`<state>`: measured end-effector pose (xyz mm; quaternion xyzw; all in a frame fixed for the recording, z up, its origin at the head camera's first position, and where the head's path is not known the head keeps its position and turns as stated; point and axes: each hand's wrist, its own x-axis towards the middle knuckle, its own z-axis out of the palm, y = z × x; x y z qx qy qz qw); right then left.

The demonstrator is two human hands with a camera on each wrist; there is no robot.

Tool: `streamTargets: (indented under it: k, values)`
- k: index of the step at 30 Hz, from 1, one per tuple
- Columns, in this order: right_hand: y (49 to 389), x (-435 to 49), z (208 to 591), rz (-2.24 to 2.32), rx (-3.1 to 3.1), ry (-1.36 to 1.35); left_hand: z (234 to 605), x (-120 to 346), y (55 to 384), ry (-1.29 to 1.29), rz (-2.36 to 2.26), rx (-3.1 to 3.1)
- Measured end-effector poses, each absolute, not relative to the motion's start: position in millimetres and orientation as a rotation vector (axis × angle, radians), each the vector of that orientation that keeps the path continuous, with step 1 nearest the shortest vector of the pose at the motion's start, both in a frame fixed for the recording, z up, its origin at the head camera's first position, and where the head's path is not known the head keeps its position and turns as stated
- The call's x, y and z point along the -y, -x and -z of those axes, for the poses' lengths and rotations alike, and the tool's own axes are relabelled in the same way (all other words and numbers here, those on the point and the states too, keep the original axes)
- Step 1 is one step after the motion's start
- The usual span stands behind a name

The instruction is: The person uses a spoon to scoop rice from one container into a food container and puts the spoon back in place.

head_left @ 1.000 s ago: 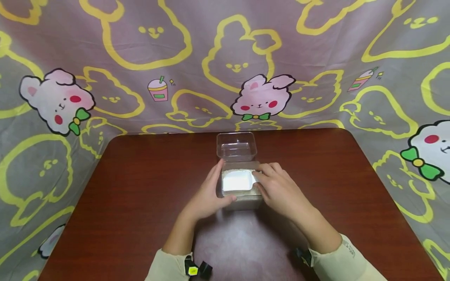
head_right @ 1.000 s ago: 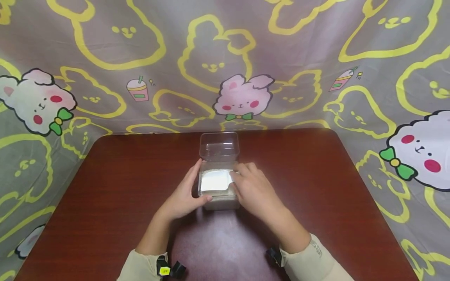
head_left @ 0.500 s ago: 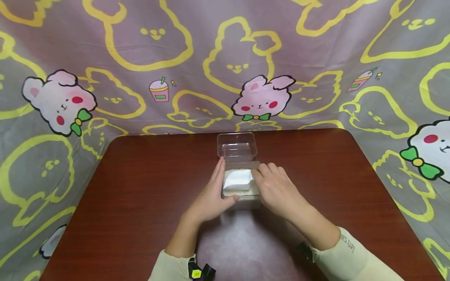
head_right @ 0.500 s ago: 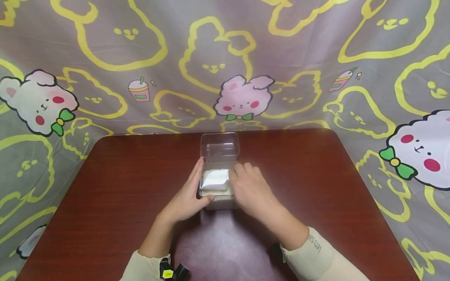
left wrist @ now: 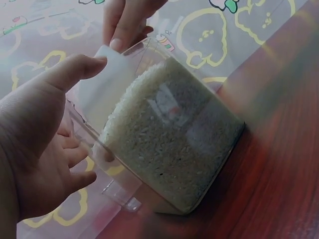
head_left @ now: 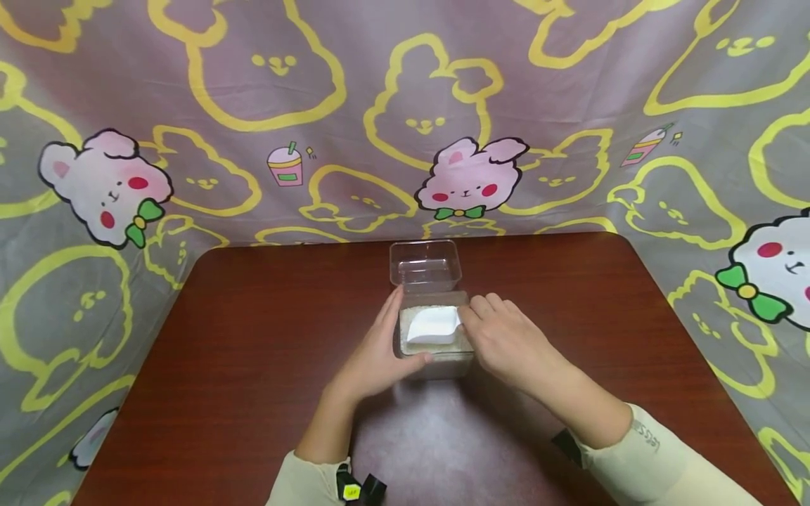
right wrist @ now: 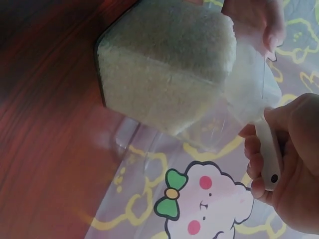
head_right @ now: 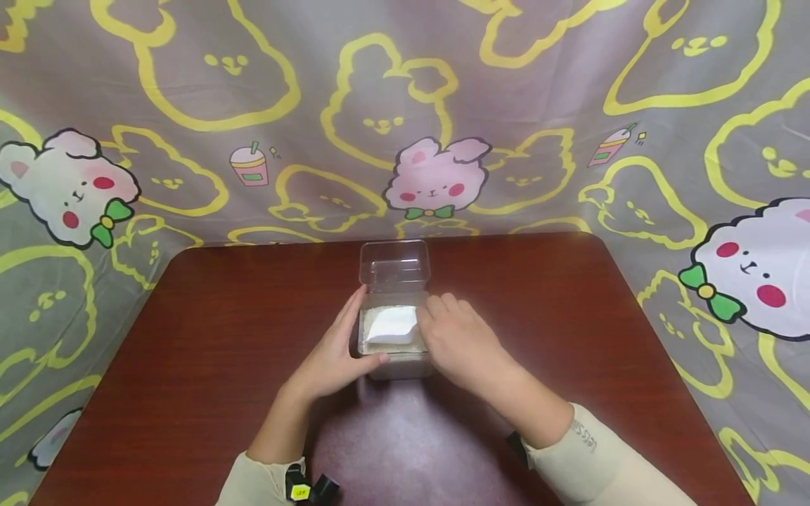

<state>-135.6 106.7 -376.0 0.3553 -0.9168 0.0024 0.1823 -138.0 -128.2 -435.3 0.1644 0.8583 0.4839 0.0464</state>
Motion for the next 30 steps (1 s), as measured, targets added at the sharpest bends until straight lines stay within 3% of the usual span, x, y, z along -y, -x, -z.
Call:
streamTargets:
  k: [11,21,30]
  values:
    - [140.5,-112.7,374.1,0.025,2.568,-0.997,443.5,123.2,140.3,-0.501,-1.469,-2.639]
    - [141.7,-115.8,374.2,0.029,2.562,-0.989,434.3,122.9,143.8,-0.687,-0.94,-3.017]
    - [143.4,-122.5,365.0,0.062,2.529,-1.026,432.0,122.5,152.7,-0.781,-0.828,-3.024]
